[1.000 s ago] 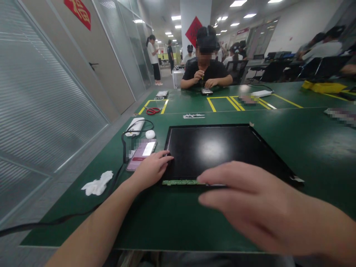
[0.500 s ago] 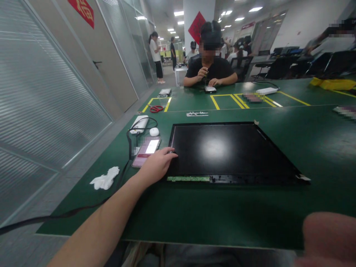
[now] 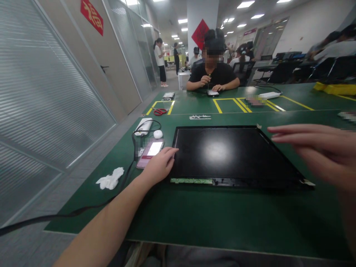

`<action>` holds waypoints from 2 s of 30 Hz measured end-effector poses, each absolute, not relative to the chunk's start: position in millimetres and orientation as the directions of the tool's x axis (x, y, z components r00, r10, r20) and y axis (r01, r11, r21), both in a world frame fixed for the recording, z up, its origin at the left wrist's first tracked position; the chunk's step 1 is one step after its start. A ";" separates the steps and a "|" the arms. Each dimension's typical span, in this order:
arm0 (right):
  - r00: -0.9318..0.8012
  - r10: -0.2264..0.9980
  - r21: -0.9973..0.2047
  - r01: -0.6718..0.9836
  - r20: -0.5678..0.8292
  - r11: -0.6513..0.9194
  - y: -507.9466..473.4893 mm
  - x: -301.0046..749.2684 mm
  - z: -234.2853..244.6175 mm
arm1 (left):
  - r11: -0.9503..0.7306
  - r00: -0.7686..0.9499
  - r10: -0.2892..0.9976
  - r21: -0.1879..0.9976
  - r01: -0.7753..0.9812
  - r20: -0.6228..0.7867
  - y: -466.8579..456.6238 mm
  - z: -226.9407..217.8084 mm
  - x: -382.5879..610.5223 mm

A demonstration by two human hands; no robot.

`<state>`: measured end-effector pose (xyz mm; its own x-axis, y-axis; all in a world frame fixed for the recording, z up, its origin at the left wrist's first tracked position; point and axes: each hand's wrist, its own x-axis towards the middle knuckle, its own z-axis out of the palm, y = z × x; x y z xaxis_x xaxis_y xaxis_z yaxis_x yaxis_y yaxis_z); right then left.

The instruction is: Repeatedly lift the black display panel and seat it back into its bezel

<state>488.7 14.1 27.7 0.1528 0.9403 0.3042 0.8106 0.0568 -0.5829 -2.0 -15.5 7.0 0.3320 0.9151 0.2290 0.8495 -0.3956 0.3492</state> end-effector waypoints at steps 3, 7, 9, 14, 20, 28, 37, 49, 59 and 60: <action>0.145 0.923 -0.629 0.768 0.356 0.122 31.2 470.9 33.5 | -0.365 0.311 0.927 0.311 0.878 0.210 -15.2 3.5 -2.5; 0.357 0.922 -0.554 0.803 0.152 -0.219 48.9 489.1 5.3 | -0.326 0.290 0.942 0.246 0.913 0.170 -13.8 -4.5 -3.5; 0.352 0.935 -0.579 0.769 0.031 -0.270 52.6 506.1 -12.6 | -0.324 0.297 0.945 0.262 0.909 0.138 -12.3 -7.5 -4.4; 0.354 0.935 -0.572 0.767 0.000 -0.291 58.1 526.9 -32.9 | -0.320 0.289 0.947 0.317 0.893 0.143 -8.3 -8.2 -6.7; 0.371 0.928 -0.552 0.779 0.024 -0.298 57.0 526.9 -29.0 | -0.283 0.249 0.959 0.401 0.871 0.135 -7.2 -4.1 -9.9; 0.455 0.889 -0.596 0.727 0.046 -0.341 44.0 515.4 -17.4 | -0.043 0.015 0.999 0.933 0.358 0.040 -8.9 5.9 1.1; 0.412 0.908 -0.569 0.765 0.074 -0.301 46.4 519.5 -18.5 | 0.228 -0.234 0.936 0.959 -0.168 -0.263 -9.1 11.4 16.5; 0.396 0.904 -0.509 0.818 0.159 -0.269 50.4 525.8 -29.3 | 0.249 -0.220 0.900 0.856 -0.452 -0.377 -9.4 21.2 22.3; 0.376 0.914 -0.494 0.830 0.151 -0.259 51.2 526.8 -30.3 | 0.261 -0.175 0.919 0.877 -0.403 -0.354 -12.8 20.5 21.3; 0.373 0.914 -0.496 0.831 0.159 -0.253 51.5 527.3 -31.2 | 0.260 -0.161 0.924 0.879 -0.400 -0.346 -12.9 19.6 20.8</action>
